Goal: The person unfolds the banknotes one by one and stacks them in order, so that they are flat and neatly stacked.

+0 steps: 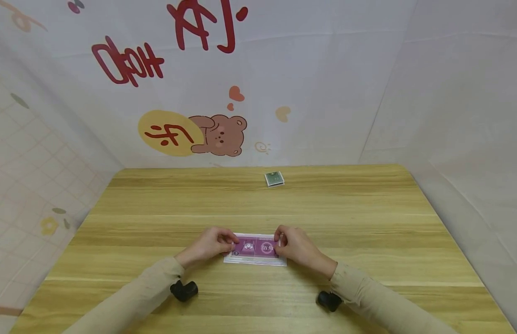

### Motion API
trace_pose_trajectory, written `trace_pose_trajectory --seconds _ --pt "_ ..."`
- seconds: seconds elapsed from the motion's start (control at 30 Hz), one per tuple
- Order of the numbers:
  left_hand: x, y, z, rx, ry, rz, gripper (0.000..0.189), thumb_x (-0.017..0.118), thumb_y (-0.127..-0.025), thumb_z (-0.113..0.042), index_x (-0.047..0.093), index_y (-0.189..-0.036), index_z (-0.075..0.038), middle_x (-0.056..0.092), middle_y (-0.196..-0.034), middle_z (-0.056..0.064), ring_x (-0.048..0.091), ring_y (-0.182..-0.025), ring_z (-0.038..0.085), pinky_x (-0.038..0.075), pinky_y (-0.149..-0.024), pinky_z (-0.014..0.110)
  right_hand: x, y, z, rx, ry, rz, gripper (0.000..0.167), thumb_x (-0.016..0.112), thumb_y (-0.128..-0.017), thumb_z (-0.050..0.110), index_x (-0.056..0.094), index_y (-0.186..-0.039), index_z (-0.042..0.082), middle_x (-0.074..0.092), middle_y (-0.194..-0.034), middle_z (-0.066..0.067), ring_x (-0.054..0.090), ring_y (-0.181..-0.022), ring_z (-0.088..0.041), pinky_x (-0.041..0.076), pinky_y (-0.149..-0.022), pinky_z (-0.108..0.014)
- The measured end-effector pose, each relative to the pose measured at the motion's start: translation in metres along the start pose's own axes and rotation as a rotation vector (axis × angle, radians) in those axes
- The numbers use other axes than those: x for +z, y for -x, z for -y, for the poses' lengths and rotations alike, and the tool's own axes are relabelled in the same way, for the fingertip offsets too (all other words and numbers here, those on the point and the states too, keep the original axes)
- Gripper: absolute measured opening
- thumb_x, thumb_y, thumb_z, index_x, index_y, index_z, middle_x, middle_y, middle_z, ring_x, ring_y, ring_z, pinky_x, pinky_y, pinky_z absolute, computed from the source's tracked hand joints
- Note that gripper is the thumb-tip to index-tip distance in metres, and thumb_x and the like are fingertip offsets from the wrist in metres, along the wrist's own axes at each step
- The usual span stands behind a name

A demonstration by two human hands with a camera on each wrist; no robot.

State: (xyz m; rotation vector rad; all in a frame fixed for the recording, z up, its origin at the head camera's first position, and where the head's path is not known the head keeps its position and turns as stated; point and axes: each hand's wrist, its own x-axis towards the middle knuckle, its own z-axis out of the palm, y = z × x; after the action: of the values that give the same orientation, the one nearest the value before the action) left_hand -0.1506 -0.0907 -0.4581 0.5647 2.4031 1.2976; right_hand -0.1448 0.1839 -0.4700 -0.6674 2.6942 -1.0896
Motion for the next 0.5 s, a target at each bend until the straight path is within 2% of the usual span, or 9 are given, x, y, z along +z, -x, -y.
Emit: trace_pose_trajectory --seconds 0.13,0.3,0.5 --pt "-0.001 -0.001 0.001 -0.003 0.019 0.006 0.013 0.067 -0.083 0.004 0.071 -0.095 0.004 0.058 -0.068 0.002 0.054 -0.056 0.01 0.045 -0.051 0.021 0.001 0.001 -0.002 -0.014 -0.018 -0.004 0.014 0.074 -0.081 0.006 0.061 -0.089 0.006 0.052 -0.067 0.007 0.046 -0.057 -0.005 0.04 -0.049 -0.022" --pt "-0.002 -0.001 0.001 -0.002 0.065 0.027 0.014 0.062 -0.084 0.005 0.07 -0.096 0.006 0.058 -0.068 0.005 0.055 -0.057 0.014 0.047 -0.051 0.023 0.001 0.003 -0.008 -0.038 -0.096 -0.005 0.013 0.073 -0.083 0.005 0.061 -0.089 0.004 0.053 -0.068 0.005 0.048 -0.06 -0.006 0.042 -0.052 -0.021" --pt "-0.006 -0.003 0.0 -0.009 0.083 0.02 0.012 0.061 -0.087 0.001 0.069 -0.096 0.004 0.057 -0.066 0.01 0.052 -0.057 0.017 0.041 -0.048 0.021 -0.003 0.004 -0.015 -0.07 -0.175 -0.015 0.01 0.069 -0.082 -0.002 0.062 -0.088 0.001 0.055 -0.068 0.003 0.05 -0.06 -0.007 0.044 -0.052 -0.021"
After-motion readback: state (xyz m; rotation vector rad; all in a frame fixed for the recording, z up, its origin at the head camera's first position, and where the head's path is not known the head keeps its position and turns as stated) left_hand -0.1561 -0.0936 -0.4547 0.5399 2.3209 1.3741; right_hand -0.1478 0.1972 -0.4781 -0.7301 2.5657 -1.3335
